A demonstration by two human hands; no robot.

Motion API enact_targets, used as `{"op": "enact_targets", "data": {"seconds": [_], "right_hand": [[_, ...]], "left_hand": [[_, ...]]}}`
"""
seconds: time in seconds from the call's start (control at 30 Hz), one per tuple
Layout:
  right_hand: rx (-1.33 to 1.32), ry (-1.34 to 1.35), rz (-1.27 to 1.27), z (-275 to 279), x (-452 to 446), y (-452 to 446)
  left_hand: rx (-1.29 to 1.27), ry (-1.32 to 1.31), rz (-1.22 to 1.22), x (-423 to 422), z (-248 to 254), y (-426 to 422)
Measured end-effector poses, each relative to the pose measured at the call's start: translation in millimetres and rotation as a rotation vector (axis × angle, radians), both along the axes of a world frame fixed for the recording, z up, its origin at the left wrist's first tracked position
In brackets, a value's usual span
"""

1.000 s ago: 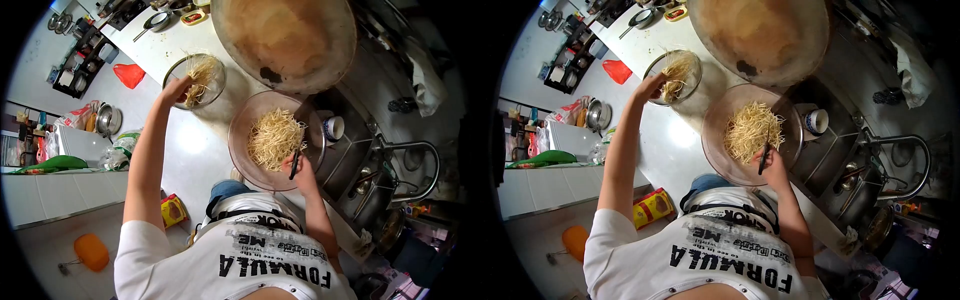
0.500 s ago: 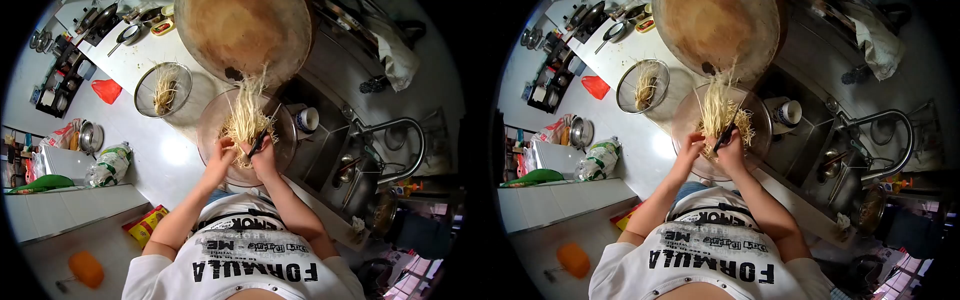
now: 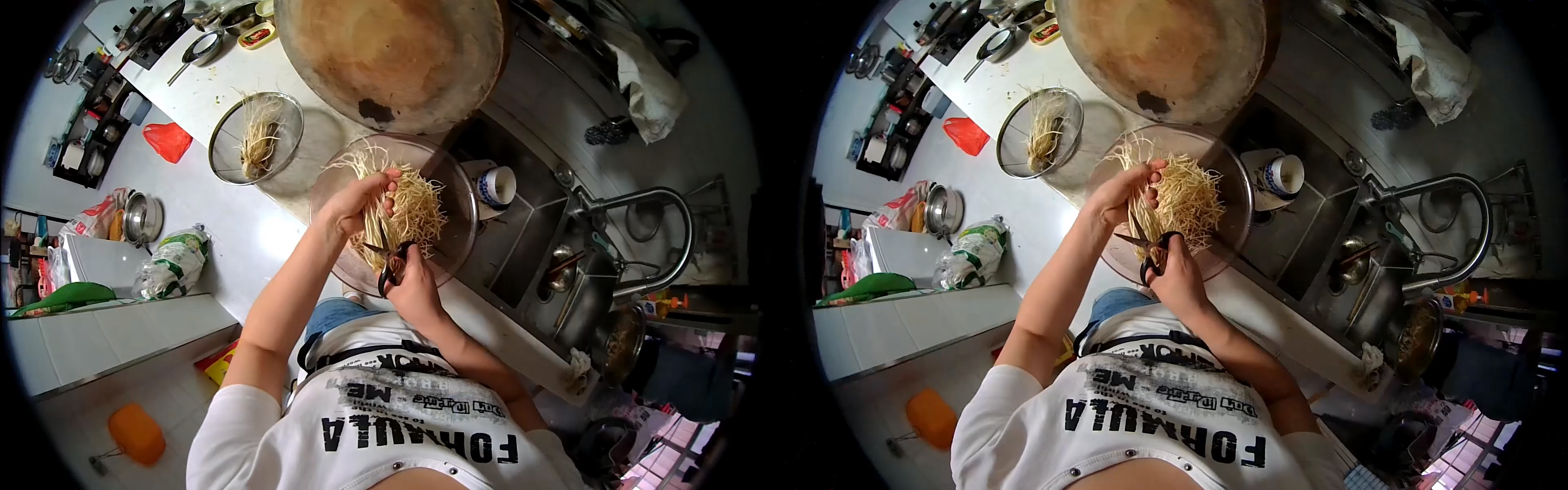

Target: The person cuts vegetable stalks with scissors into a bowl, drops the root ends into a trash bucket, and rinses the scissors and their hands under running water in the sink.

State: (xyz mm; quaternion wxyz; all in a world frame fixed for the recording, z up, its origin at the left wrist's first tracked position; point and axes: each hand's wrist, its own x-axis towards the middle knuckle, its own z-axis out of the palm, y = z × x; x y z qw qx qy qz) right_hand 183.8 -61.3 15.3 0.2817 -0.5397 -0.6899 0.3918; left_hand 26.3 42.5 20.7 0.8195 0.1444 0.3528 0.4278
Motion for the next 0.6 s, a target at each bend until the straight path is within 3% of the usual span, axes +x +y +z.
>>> {"op": "enact_targets", "data": {"seconds": [0.1,0.17,0.2,0.23,0.33,0.37,0.4,0.53,0.6], "right_hand": [[0.037,0.048,0.025,-2.0,4.9,-1.5],[0.076,0.015,0.027,-6.4,6.4,-6.8],[-0.103,0.213,0.024,-11.4,7.5,-12.2],[-0.281,0.41,0.02,-15.1,8.8,-14.5],[-0.359,0.508,0.015,-11.5,35.8,-7.5],[-0.096,0.39,0.025,-29.4,49.1,-0.2],[-0.311,0.54,-0.042,-5.1,54.3,6.7],[-0.274,0.266,0.008,13.6,80.9,28.9],[-0.091,-0.057,0.252,7.5,87.3,41.8]], "left_hand": [[0.066,-0.016,-0.081,4.0,10.9,7.8],[0.089,0.063,0.077,9.7,21.4,14.6],[0.091,0.061,0.074,6.9,23.1,15.7],[0.144,0.032,0.002,1.9,24.4,16.1],[0.156,0.079,-0.115,1.8,41.0,11.3],[0.199,0.187,-0.182,-1.2,41.7,9.8],[0.242,0.296,-0.252,-2.5,43.9,8.1],[0.296,0.641,-0.548,-0.7,61.6,1.0],[0.348,0.764,-0.636,1.5,70.1,0.5]]}}
